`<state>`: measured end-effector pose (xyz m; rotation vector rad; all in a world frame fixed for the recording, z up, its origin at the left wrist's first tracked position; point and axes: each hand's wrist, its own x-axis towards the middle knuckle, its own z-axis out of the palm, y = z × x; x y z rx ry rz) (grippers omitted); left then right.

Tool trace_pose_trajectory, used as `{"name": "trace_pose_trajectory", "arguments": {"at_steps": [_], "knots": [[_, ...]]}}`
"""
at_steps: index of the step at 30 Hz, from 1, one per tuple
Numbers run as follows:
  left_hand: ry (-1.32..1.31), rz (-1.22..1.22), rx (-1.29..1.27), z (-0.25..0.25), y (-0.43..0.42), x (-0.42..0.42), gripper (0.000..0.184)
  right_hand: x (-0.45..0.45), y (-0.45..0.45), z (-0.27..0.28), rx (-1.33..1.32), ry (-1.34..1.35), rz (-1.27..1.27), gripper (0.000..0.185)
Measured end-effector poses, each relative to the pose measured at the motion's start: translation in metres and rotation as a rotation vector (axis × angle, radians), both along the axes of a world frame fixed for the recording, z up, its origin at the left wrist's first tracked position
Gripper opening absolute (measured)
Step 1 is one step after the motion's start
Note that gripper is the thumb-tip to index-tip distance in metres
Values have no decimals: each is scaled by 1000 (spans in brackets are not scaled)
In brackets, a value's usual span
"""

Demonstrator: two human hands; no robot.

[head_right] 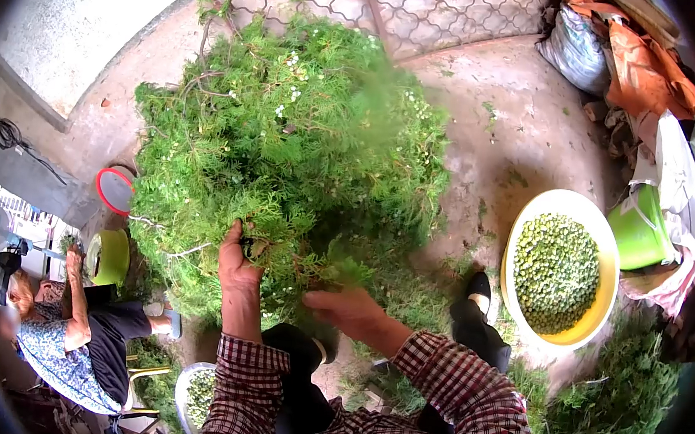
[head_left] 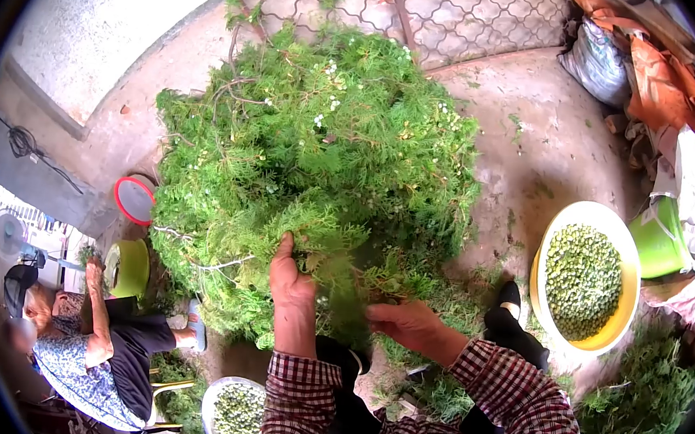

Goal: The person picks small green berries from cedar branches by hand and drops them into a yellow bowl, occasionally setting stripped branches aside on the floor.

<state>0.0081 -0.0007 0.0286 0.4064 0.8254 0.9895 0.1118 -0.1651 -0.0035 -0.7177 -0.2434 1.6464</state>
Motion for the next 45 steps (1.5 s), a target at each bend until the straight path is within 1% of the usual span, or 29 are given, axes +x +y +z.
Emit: {"name": "trace_pose_trajectory", "arguments": {"at_steps": [1, 4, 5, 7, 10, 11, 12, 13, 15, 16, 19, 22, 25, 26, 27, 28, 29, 31, 32, 35, 36, 37, 39, 40, 43, 44, 45], "knots": [[1, -3, -6, -5, 2, -1, 25, 0, 2, -3, 47, -10, 7, 38], [75, 30, -29, 4, -6, 4, 25, -4, 4, -11, -13, 22, -142, 37], [110, 46, -37, 8, -8, 7, 25, -4, 3, -5, -18, 53, -144, 37], [107, 22, -33, -7, -1, 4, 25, 0, 1, 11, -22, 111, -148, 38], [93, -13, -27, -5, 2, 2, 24, 2, -1, 10, 16, 73, -151, 35], [91, -24, -28, -1, 0, 1, 23, 1, -2, 10, -4, 57, -138, 27], [169, 6, -35, 4, 1, -1, 21, -1, -3, 9, -23, 41, -124, 20], [166, -5, -4, 0, 5, -5, 20, -1, -4, 9, -42, 24, -111, 13], [161, -29, 57, -3, 8, -9, 19, -2, -8, 22, -110, 4, -100, 9], [171, -3, 31, -6, 7, -8, 19, -2, -11, 27, -144, -5, -96, 7], [144, -19, 55, -5, 5, -5, 20, 2, -13, 32, -197, -29, -50, 11], [149, 31, 44, -5, 5, -2, 22, 0, -18, 41, -257, 9, -78, 16], [145, 215, -9, 6, 17, -9, 23, 2, -40, 17, -188, -48, 131, 19], [133, 193, 40, 2, 24, -15, 23, 6, -42, 14, -188, -65, 152, 23], [166, 215, 128, -20, 41, -33, 23, 9, -45, 12, -189, -79, 171, 27], [146, 180, 133, -26, 45, -43, 23, 11, -48, 10, -192, -92, 189, 31], [124, 147, 138, -28, 47, -48, 23, 15, -49, 11, -194, -73, 142, 27], [79, 218, 45, -4, 32, -33, 18, 27, -47, 18, -198, -38, 51, 20], [55, 253, -1, 5, 27, -27, 17, 31, -48, 20, -181, -48, 41, 20], [71, 227, -2, -3, 33, -31, 17, 31, -48, 10, -210, -60, 57, 18], [-5, 192, -21, -9, 36, -31, 18, 31, -47, 6, -185, -47, 47, 16], [17, 179, 0, -15, 38, -32, 21, 30, -46, 2, -160, -33, 38, 14], [58, 157, 42, -8, 32, -25, 34, 30, -43, 2, -139, -45, -8, 12], [97, 150, 23, -4, 27, -24, 29, 32, -40, 5, -141, -70, -43, 12], [61, 102, 66, -13, 29, -24, 17, 32, -30, 1, -148, -98, -93, 14], [13, 75, 52, -13, 29, -25, 17, 31, -27, 1, -151, -99, -101, 16], [19, 76, 47, -14, 29, -25, 17, 29, -25, 2, -159, -121, -82, 16]]}}
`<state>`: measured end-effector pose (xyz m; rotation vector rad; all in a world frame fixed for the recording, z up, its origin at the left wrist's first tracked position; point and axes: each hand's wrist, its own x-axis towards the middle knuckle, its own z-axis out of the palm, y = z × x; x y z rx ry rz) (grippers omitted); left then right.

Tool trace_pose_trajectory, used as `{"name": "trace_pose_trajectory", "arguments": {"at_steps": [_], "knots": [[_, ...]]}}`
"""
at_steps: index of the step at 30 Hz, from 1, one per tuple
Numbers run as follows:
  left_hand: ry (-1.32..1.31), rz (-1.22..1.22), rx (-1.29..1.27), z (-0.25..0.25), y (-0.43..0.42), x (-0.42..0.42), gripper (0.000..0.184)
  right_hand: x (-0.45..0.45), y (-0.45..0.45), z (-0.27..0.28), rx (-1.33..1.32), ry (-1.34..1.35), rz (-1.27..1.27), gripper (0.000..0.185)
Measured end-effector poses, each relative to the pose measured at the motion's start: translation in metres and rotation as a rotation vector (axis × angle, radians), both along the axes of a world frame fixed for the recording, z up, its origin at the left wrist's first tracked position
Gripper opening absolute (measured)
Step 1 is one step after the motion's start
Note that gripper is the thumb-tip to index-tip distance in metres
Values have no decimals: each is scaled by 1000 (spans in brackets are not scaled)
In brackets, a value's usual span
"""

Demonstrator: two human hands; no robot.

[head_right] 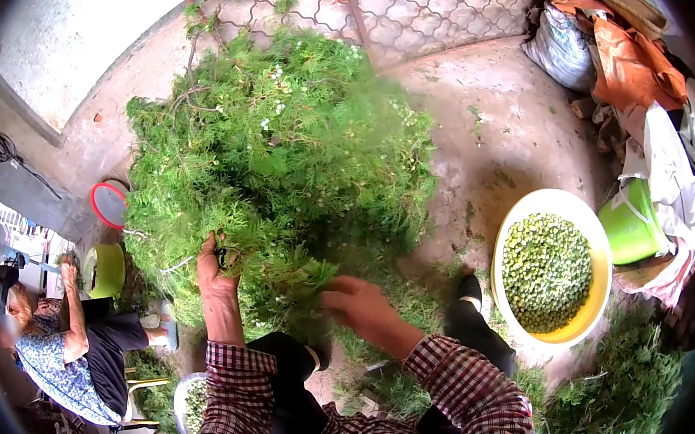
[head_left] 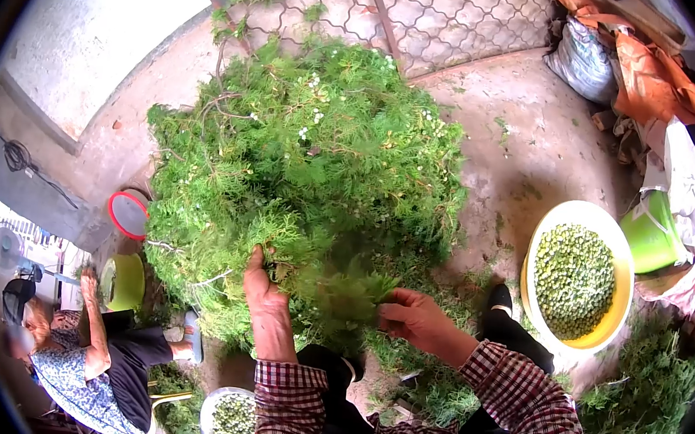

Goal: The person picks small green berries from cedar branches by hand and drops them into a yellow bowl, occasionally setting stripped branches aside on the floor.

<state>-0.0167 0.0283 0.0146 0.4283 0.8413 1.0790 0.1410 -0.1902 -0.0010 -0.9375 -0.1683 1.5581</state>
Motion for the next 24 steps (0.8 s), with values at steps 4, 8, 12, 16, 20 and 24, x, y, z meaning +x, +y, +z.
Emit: {"name": "trace_pose_trajectory", "arguments": {"at_steps": [4, 8, 12, 16, 20, 24], "knots": [[40, 29, -27, 17, -16, 14, 19, -9, 6, 2, 47, -129, 119, 29], [46, 50, -64, 18, -16, 15, 17, -14, 10, 5, 130, -184, 95, 11], [-59, -69, -46, 4, -5, -6, 17, -15, 6, 27, 127, -525, 136, 15], [-37, 19, -46, 25, -12, 2, 14, -19, -15, 24, 387, -815, 87, 12], [24, 79, -23, 32, -13, -3, 14, -3, -29, 17, 140, -297, 160, 26], [45, 32, 59, 27, -16, 1, 17, 12, -21, 9, 165, 83, 60, 32]]}}
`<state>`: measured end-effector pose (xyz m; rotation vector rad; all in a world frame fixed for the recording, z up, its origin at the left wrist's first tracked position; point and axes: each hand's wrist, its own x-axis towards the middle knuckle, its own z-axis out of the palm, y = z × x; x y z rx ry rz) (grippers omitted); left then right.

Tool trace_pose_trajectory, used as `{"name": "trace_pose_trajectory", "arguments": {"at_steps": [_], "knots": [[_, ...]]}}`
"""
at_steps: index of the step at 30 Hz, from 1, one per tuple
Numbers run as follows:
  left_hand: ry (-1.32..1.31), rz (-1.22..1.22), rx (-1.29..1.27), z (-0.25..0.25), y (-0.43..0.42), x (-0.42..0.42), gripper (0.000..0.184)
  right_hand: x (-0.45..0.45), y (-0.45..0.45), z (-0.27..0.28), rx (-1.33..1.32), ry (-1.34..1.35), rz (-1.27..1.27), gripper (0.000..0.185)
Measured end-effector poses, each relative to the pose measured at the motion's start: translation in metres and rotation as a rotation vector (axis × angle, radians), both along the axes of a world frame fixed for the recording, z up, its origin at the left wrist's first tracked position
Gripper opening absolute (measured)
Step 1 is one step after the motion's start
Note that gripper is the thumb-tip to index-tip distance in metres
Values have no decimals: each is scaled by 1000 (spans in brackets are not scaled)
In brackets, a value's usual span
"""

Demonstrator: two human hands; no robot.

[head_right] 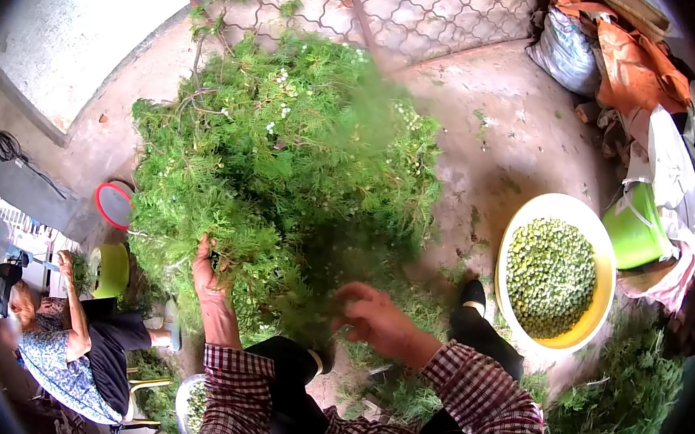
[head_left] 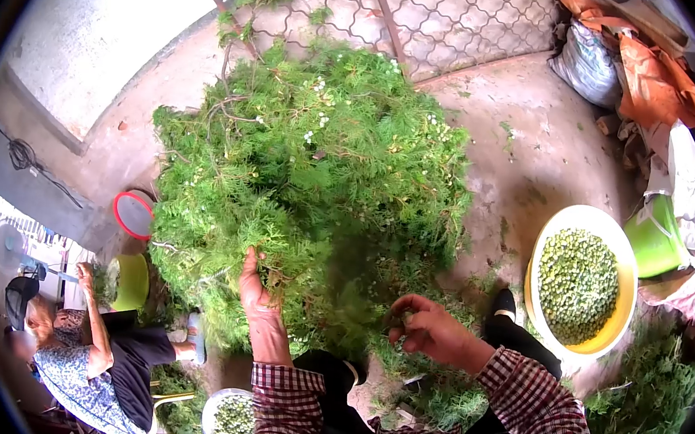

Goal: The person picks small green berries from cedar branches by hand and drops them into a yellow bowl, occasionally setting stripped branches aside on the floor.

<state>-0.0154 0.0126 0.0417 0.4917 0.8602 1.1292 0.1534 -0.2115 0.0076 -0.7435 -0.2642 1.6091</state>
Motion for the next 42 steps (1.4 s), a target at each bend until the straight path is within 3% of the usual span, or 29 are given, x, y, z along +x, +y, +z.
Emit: {"name": "trace_pose_trajectory", "arguments": {"at_steps": [1, 7, 10, 13, 16, 19, 22, 25, 40, 42], "knots": [[8, -10, 30, -2, 0, 0, 19, 0, 1, 2, -30, 117, -20, 23], [6, -104, -15, -5, -4, 9, 22, 0, 5, -2, -133, 10, 72, 38], [14, -90, -34, 11, -20, 22, 24, -4, 11, 4, -103, -50, 83, 33], [14, -138, 5, 7, -21, 24, 27, -7, 14, -6, -39, -171, 190, 54], [65, -161, 41, 6, -27, 28, 30, -11, 17, 2, -44, -289, 181, 55], [155, -196, 62, 10, -34, 31, 34, -13, 20, -1, -75, -260, 210, 36], [189, -223, 45, 3, -33, 31, 35, -16, 22, 2, -48, -304, 220, 30], [183, -239, 46, -7, -28, 29, 35, -20, 21, -3, -28, -132, 189, 25], [50, -179, -26, 11, -32, 32, 27, -19, 15, 13, 52, -229, -20, 10], [25, -163, -36, 12, -30, 32, 24, -17, 12, 20, 67, -341, -13, 8]]}}
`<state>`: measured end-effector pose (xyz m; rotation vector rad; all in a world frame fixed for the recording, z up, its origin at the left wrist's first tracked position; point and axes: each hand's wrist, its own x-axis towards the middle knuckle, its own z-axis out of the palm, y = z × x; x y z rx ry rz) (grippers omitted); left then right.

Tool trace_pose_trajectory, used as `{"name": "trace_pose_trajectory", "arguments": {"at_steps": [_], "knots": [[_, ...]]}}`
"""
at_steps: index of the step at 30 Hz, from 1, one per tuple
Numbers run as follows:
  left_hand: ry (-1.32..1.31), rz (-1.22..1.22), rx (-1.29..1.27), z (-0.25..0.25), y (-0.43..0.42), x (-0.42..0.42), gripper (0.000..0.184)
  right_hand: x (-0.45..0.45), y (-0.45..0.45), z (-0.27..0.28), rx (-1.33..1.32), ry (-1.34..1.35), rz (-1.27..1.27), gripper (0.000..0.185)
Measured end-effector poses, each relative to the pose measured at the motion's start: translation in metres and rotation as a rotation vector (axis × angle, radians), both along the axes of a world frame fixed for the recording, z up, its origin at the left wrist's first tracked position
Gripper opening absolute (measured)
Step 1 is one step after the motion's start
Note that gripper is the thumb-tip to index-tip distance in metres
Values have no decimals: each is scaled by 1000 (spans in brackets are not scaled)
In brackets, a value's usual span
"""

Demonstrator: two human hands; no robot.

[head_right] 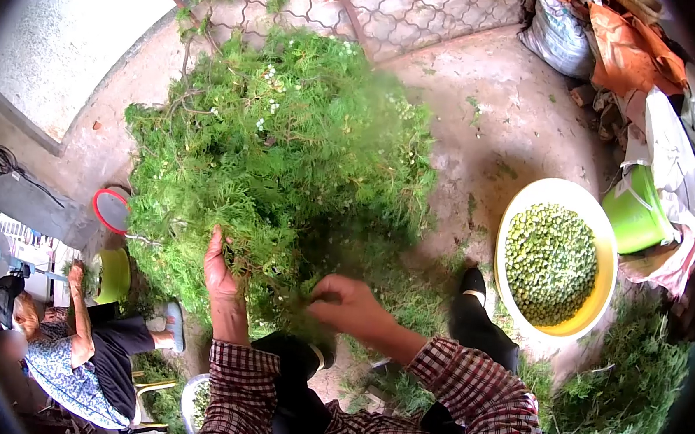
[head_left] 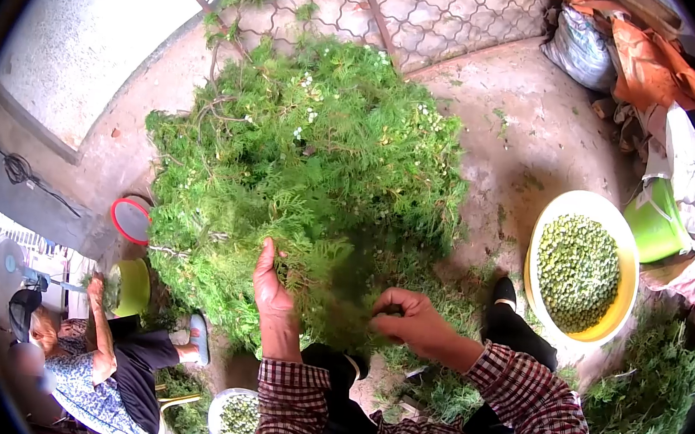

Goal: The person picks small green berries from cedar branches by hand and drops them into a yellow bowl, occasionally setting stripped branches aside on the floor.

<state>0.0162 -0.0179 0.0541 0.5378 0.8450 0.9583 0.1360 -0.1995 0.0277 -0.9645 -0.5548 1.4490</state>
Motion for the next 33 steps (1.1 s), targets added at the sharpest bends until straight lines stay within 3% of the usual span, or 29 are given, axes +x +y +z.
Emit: {"name": "trace_pose_trajectory", "arguments": {"at_steps": [4, 11, 14, 17, 20, 22, 23, 24, 25, 28, 30, 31, 32, 33], "knots": [[36, -19, 78, -21, 12, -8, 20, 6, -5, 5, -52, 59, 28, 6], [179, -32, 84, -20, 2, 4, 27, 17, -13, -2, 96, -411, -69, 8], [151, -68, 83, -22, -1, 7, 28, 25, -19, 10, 11, -380, -35, 6], [242, -100, 120, -12, -11, 11, 26, 31, -27, 8, -102, -154, 78, 6], [183, 117, 67, -13, 8, 4, 24, 39, -50, 2, -258, -302, 182, 7], [-86, 60, 193, -8, 15, -4, 21, 47, -62, 10, -306, -254, 78, 7], [-69, 81, 198, -24, 27, -12, 21, 51, -69, 11, -333, -227, 27, 7], [-48, 98, 202, -31, 31, -14, 21, 68, -72, 2, -167, -181, -7, 8], [-48, 82, 202, -40, 32, -16, 22, 83, -75, -2, -145, -237, -136, 13], [-56, 38, 209, -29, 12, -10, 24, 125, -89, -7, 262, -212, -475, 24], [-85, 4, 220, -21, -3, -7, 26, 155, -104, -20, 178, -310, -811, 20], [-205, -103, 253, -49, 12, -21, 32, 174, -117, -21, 162, -277, -902, 22], [-165, -99, 237, -38, -3, -13, 33, 180, -128, -11, 146, -595, -1015, 19], [-123, -93, 225, -21, -30, -3, 35, 204, -143, -27, 130, -659, -1146, 16]]}}
